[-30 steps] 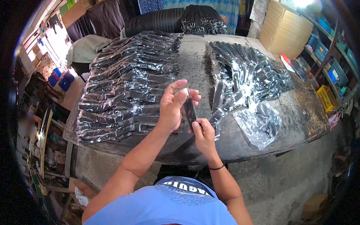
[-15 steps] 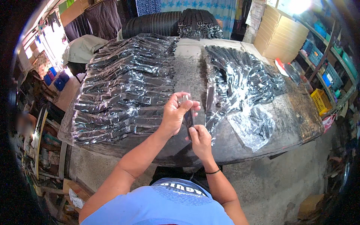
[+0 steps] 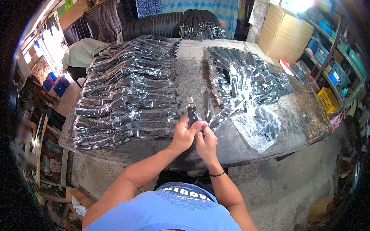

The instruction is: Attaching plastic clips to automotive window visors and stacking them.

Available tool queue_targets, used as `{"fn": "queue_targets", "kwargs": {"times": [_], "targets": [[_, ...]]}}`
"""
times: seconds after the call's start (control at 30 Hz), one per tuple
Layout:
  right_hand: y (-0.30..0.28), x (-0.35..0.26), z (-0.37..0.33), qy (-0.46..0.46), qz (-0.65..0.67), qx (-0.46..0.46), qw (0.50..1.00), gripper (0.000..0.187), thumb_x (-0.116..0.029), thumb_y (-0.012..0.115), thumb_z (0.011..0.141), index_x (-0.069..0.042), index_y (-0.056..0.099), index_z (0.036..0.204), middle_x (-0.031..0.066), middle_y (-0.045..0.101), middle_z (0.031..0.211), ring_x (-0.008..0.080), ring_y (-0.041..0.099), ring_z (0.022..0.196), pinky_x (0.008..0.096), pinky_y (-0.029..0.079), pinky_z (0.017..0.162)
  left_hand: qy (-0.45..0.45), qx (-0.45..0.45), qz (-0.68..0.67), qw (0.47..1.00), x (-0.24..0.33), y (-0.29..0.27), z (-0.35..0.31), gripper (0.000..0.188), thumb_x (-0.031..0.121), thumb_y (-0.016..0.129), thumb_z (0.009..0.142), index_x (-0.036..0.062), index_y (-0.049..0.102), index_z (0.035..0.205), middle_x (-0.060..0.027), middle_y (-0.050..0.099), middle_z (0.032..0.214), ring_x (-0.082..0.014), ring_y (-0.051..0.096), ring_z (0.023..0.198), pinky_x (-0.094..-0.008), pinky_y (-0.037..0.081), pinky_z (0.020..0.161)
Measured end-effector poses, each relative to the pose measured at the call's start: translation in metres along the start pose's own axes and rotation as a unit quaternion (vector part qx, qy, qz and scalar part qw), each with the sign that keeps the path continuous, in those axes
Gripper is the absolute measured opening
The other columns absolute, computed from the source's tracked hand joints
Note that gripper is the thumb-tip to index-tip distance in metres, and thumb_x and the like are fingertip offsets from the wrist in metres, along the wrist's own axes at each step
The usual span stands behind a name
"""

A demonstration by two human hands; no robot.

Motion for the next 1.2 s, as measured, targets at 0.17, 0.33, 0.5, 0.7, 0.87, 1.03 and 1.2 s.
{"fn": "queue_targets", "kwargs": {"times": [0.17,0.33,0.5,0.7,0.87,1.03,1.2], "targets": [[-0.019,0.011,-0.004,-0.007,-0.007,-0.051,0.999,0.02,-0.006,0.06,0.087,0.003,0.062,0.105,0.0063,0.063,0.086,0.01,0.058,0.08,0.0263,0.048,0.071,0.011,-0.031,0.05,0.998,-0.003,-0.005,-0.002,0.021,0.024,0.06,0.095,0.0033,0.06,0.097,-0.0027,0.067,0.083,-0.0081,0.059,0.077,-0.0259,0.048,0.071],[-0.076,-0.014,0.031,-0.018,0.0,-0.04,0.999,0.021,-0.016,0.061,0.088,0.001,0.064,0.1,0.0056,0.062,0.085,0.0102,0.057,0.078,0.0248,0.047,0.069,-0.029,-0.123,0.081,0.989,-0.009,0.007,-0.006,0.02,0.022,0.06,0.095,0.0033,0.056,0.098,-0.0039,0.067,0.088,-0.0095,0.061,0.081,-0.0264,0.048,0.076],[-0.056,-0.09,0.052,-0.092,-0.089,-0.081,0.988,0.02,-0.018,0.061,0.089,0.001,0.065,0.092,0.0037,0.062,0.081,0.0082,0.054,0.075,0.0235,0.043,0.065,-0.047,-0.167,0.039,0.984,-0.009,0.021,-0.016,0.022,0.022,0.062,0.093,0.0007,0.06,0.098,-0.0057,0.071,0.089,-0.0094,0.064,0.083,-0.0274,0.05,0.074],[-0.063,-0.096,0.054,-0.087,-0.119,-0.063,0.987,0.014,-0.012,0.066,0.085,0.002,0.064,0.086,0.0032,0.058,0.074,0.0087,0.051,0.07,0.0255,0.042,0.061,-0.069,-0.181,0.097,0.976,-0.011,0.018,-0.016,0.022,0.021,0.064,0.091,0.001,0.06,0.1,-0.0047,0.068,0.088,-0.0101,0.063,0.085,-0.0273,0.05,0.075],[-0.049,-0.114,0.048,-0.24,-0.141,-0.046,0.96,0.011,-0.009,0.068,0.083,0.002,0.067,0.086,0.0069,0.062,0.078,0.0136,0.059,0.063,0.0269,0.047,0.055,0.156,-0.201,0.069,0.965,0.043,0.024,0.011,0.039,0.024,0.065,0.091,0.0007,0.049,0.119,-0.0071,0.062,0.101,-0.0131,0.062,0.086,-0.0278,0.051,0.076],[-0.057,-0.099,0.05,-0.167,-0.096,-0.008,0.981,0.013,-0.01,0.07,0.082,0.001,0.068,0.088,0.0065,0.062,0.078,0.0123,0.06,0.065,0.0275,0.047,0.056,-0.063,-0.204,-0.118,0.97,0.031,0.041,0.02,0.04,0.027,0.057,0.096,0.0011,0.045,0.124,-0.0075,0.062,0.1,-0.0116,0.061,0.077,-0.0265,0.051,0.071],[-0.07,-0.085,0.049,-0.134,-0.061,0.036,0.989,0.014,-0.012,0.07,0.084,0.002,0.068,0.087,0.0047,0.061,0.076,0.0099,0.057,0.064,0.0248,0.045,0.056,-0.117,-0.225,-0.045,0.966,0.015,0.042,0.009,0.03,0.025,0.048,0.1,0.0008,0.052,0.116,-0.0074,0.063,0.087,-0.0102,0.059,0.069,-0.0233,0.049,0.058]]}}
Point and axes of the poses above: each hand's wrist, its own z-axis towards the middle knuckle, its own y-axis out of the palm, x = y × z, the point moved 7 cm from there along z, towards the middle knuckle
